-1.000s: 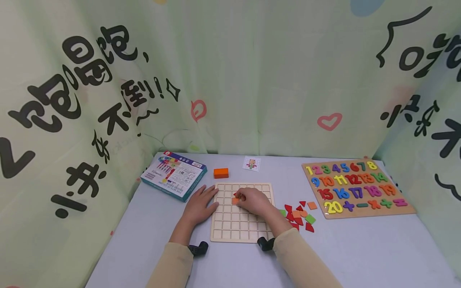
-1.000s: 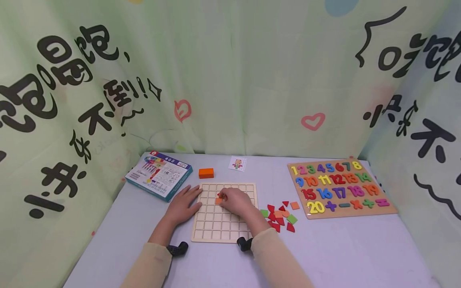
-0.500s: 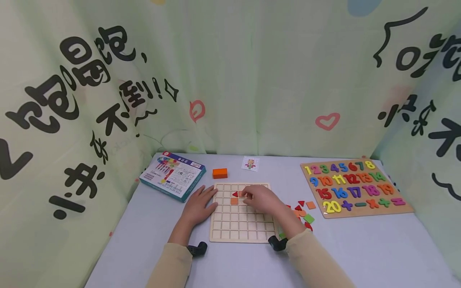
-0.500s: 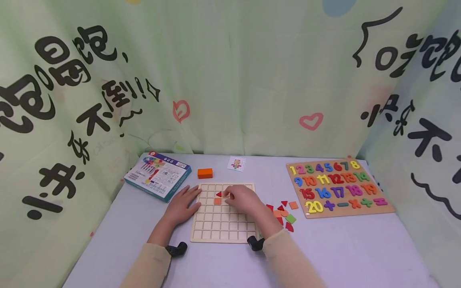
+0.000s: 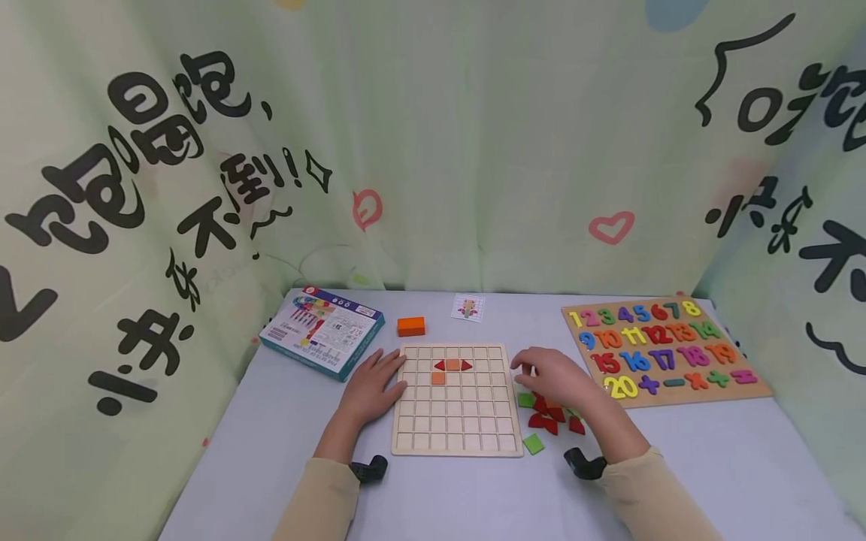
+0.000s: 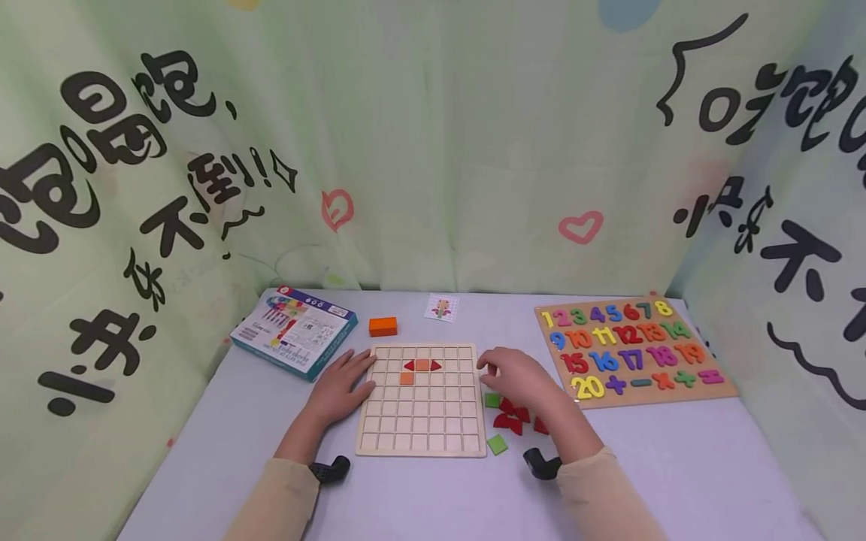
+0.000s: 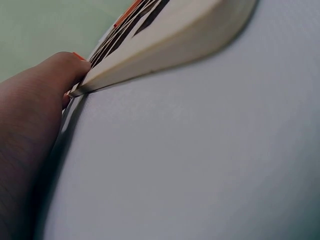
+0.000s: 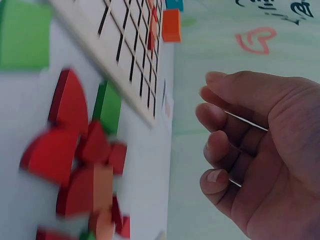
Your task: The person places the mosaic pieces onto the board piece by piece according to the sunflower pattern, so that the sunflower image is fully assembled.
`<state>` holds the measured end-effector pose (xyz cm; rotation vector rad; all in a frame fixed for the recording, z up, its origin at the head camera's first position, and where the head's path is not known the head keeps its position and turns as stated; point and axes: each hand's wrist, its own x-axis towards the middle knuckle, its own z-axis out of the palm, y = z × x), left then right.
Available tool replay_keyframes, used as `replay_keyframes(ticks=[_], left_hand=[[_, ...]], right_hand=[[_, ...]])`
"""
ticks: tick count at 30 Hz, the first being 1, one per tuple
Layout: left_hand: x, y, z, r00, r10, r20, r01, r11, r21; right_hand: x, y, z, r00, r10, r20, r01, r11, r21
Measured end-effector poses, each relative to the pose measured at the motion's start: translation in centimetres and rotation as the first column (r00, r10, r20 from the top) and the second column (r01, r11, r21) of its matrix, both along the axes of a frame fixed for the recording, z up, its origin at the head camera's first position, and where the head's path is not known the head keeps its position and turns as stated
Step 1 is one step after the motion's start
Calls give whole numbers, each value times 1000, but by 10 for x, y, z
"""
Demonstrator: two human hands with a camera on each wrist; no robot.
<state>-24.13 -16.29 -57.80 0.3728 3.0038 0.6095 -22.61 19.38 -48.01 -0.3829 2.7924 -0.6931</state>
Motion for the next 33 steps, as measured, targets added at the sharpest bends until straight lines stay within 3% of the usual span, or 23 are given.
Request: replay_keyframes(ticks=[5, 15, 25, 33], left_hand=[[0, 0, -1, 1000, -3, -12, 3, 1000, 1], [2, 1, 2, 1000, 4, -13, -4, 1000, 1], [2, 1, 2, 1000, 6, -6, -6, 1000, 3], [0, 1, -1, 1000, 11, 6, -11, 1000, -1]], right_hand=[[10, 36, -3, 996, -66, 54, 67, 998, -20], [25, 86, -14, 993, -110, 53, 112, 993, -40], [25, 90, -39, 981, -167, 103, 171, 985, -26], [25, 84, -47, 975, -196, 104, 198, 980, -7]])
